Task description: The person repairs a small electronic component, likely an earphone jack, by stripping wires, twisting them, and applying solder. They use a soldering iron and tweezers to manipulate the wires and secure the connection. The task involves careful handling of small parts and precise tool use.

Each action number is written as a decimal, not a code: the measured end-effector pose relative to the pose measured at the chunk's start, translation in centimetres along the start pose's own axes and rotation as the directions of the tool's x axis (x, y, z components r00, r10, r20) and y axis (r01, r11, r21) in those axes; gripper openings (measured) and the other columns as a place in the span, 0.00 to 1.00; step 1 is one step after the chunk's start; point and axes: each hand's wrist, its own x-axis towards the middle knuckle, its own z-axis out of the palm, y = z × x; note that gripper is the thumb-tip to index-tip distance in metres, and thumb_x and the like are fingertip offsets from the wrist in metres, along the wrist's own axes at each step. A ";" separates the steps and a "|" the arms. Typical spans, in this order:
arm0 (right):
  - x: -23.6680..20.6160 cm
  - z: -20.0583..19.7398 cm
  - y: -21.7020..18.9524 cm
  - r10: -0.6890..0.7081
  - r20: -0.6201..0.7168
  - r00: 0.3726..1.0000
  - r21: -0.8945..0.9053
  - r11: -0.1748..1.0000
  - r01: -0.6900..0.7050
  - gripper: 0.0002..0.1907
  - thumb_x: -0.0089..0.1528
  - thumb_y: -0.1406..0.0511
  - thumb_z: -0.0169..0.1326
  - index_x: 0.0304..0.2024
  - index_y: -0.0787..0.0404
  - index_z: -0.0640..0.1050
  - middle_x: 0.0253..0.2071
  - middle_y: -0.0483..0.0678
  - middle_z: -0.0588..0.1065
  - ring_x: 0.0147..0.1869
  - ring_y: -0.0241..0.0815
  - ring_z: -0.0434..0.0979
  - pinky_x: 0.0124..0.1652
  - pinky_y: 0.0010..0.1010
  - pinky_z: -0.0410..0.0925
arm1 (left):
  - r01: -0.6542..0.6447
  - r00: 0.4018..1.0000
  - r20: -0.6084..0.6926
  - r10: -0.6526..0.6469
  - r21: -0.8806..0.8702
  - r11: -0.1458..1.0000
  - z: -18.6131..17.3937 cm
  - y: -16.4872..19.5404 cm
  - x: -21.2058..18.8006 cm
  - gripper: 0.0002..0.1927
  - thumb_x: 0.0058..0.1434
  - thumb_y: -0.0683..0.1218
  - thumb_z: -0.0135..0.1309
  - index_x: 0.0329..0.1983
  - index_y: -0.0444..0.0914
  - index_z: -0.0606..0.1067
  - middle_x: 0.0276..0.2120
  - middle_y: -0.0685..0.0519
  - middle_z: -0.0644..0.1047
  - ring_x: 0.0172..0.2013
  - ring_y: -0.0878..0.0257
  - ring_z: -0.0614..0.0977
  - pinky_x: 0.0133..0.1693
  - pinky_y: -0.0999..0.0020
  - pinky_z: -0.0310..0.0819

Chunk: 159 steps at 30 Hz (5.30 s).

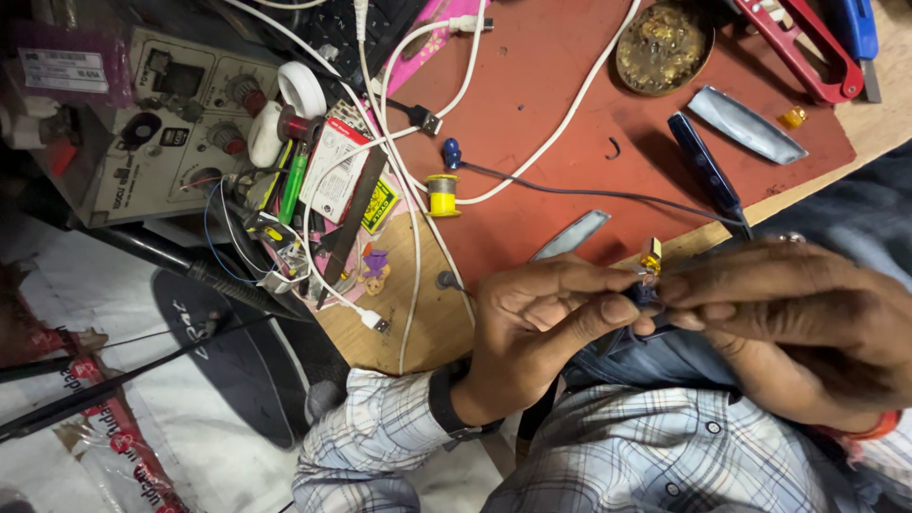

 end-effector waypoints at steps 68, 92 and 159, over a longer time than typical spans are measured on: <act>-4.6 -0.9 2.1 0.366 0.113 0.924 0.121 0.918 -0.378 0.05 0.61 0.70 0.61 0.40 0.59 0.83 0.43 0.49 0.82 0.51 0.45 0.86 0.53 0.34 0.78 | 0.025 1.000 -0.016 -0.026 -0.060 0.998 0.1 -0.4 -0.5 0.08 0.76 0.33 0.53 0.56 0.25 0.74 0.50 0.39 0.80 0.46 0.55 0.85 0.54 0.62 0.82; -2.8 1.6 0.4 -0.217 -0.015 0.976 -0.302 0.931 0.202 0.03 0.60 0.73 0.61 0.34 0.69 0.80 0.45 0.63 0.78 0.49 0.58 0.83 0.44 0.44 0.77 | 0.041 0.995 -0.092 -0.049 -0.095 0.995 0.3 -0.5 -0.4 0.10 0.73 0.31 0.53 0.56 0.27 0.75 0.48 0.43 0.80 0.47 0.58 0.84 0.53 0.64 0.82; -6.0 1.0 2.2 0.222 -0.069 0.973 -0.021 0.974 -0.224 0.04 0.61 0.67 0.60 0.39 0.57 0.83 0.47 0.48 0.81 0.51 0.42 0.85 0.51 0.30 0.78 | 0.068 0.997 -0.029 -0.068 -0.024 0.997 0.1 -0.2 -0.4 0.07 0.76 0.33 0.53 0.54 0.25 0.74 0.45 0.44 0.80 0.44 0.58 0.84 0.52 0.66 0.80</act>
